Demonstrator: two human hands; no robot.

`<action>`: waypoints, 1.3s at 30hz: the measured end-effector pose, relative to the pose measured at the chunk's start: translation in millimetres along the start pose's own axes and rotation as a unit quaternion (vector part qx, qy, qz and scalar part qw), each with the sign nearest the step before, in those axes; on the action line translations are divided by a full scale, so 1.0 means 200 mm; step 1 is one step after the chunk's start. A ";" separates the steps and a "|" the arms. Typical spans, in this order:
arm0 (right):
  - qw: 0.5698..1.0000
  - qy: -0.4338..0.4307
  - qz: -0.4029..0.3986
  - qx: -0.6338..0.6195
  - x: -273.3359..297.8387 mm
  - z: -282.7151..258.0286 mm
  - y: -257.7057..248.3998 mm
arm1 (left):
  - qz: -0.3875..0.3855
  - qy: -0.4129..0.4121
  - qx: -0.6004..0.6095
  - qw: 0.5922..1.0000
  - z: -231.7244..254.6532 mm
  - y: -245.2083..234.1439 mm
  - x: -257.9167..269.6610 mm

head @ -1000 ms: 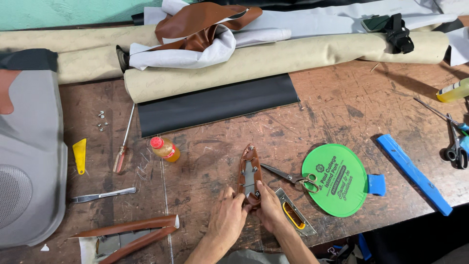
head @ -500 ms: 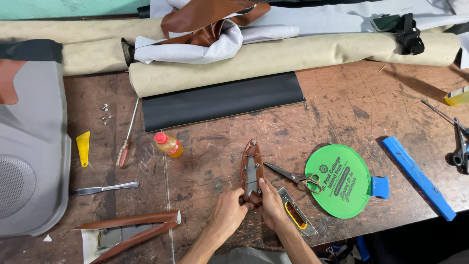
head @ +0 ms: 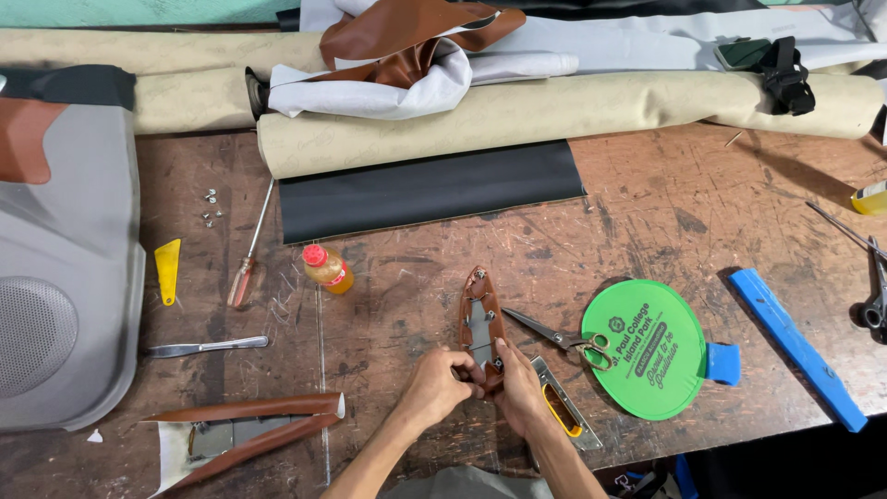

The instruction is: The person attaches leather material to a wooden frame part using a manual staple gun and shears. They pull the material taut, staple it in place, and trim excess fabric with shears.

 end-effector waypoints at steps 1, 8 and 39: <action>1.000 -0.007 -0.003 -0.001 0.00 -0.01 0.00 | -0.019 0.016 0.013 1.000 -0.01 0.01 0.00; 1.000 0.024 0.000 -0.018 0.04 -0.01 0.03 | -0.026 0.092 -0.139 0.986 0.03 0.05 0.02; 0.994 0.018 -0.065 0.084 -0.12 0.08 -0.09 | 0.000 0.170 -0.242 0.955 -0.06 0.16 -0.21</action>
Point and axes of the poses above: each hand's wrist, its own x-axis away from the middle knuckle, its own y-axis out of the palm, z = x × y, the point moved 5 cm from there along -x, towards the middle knuckle, and after that the axes turned 5 degrees about -y, right-handed, at the moved point
